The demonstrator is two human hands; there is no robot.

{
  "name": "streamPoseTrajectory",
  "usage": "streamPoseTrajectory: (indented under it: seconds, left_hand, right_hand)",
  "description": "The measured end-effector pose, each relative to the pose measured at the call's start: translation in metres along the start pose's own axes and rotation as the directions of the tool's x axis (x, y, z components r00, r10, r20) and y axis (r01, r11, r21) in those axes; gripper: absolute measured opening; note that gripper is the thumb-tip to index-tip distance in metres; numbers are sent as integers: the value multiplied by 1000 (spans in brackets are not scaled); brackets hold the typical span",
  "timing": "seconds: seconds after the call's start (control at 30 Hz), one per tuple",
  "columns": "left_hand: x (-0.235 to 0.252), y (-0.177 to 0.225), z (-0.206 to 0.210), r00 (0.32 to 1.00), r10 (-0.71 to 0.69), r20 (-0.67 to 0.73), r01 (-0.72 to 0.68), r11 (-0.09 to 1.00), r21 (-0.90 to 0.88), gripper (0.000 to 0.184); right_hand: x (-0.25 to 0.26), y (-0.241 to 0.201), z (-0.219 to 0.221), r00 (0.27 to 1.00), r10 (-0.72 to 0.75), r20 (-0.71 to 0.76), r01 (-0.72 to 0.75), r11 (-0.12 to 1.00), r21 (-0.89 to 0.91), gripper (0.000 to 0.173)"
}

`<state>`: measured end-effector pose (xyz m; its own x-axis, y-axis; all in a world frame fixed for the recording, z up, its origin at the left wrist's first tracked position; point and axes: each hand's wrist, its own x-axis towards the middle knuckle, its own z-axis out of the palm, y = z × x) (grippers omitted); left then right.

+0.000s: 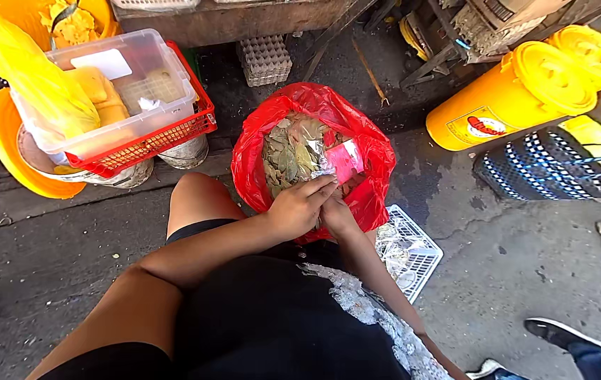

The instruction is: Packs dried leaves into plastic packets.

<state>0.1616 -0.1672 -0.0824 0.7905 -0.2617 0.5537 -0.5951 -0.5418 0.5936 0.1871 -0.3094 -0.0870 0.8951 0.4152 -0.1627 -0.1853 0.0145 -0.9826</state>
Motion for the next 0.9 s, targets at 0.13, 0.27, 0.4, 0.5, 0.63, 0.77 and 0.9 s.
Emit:
streamPoseTrajectory:
  seconds: [0.13,0.27,0.4,0.5,0.63,0.77,0.9]
  left_hand:
    - [-2,2,-2,998,-60,-19,59,997,-59,35]
    - [2,-1,-12,955,-292,52,289,956,46,27]
    - [10,-3,-20,825,-475,306,445,880,164,40]
    - [8,-6,-17,869,-401,288,357,914,194,30]
    - [4,-10,-13,889,-338,309,290,938,190,26]
    - [6,-3,-14,894,-387,227,344,916,207,33]
    - [14,-6,-22,819,-513,256,435,847,304,42]
  right_hand:
    - [8,-5,-1,963,137,-232,-49,936,350,31]
    - [6,-13,-3,890,382,-248,-187,803,566,32]
    - [-3,-7,9,895,399,-198,-240,807,539,33]
    - [-4,-4,7,911,381,-157,-247,810,532,36]
    - [0,-9,4,923,369,-112,-239,776,583,37]
    - [7,-7,4,916,350,-193,-199,818,540,35]
    - [3,5,9,913,298,-278,-177,904,389,26]
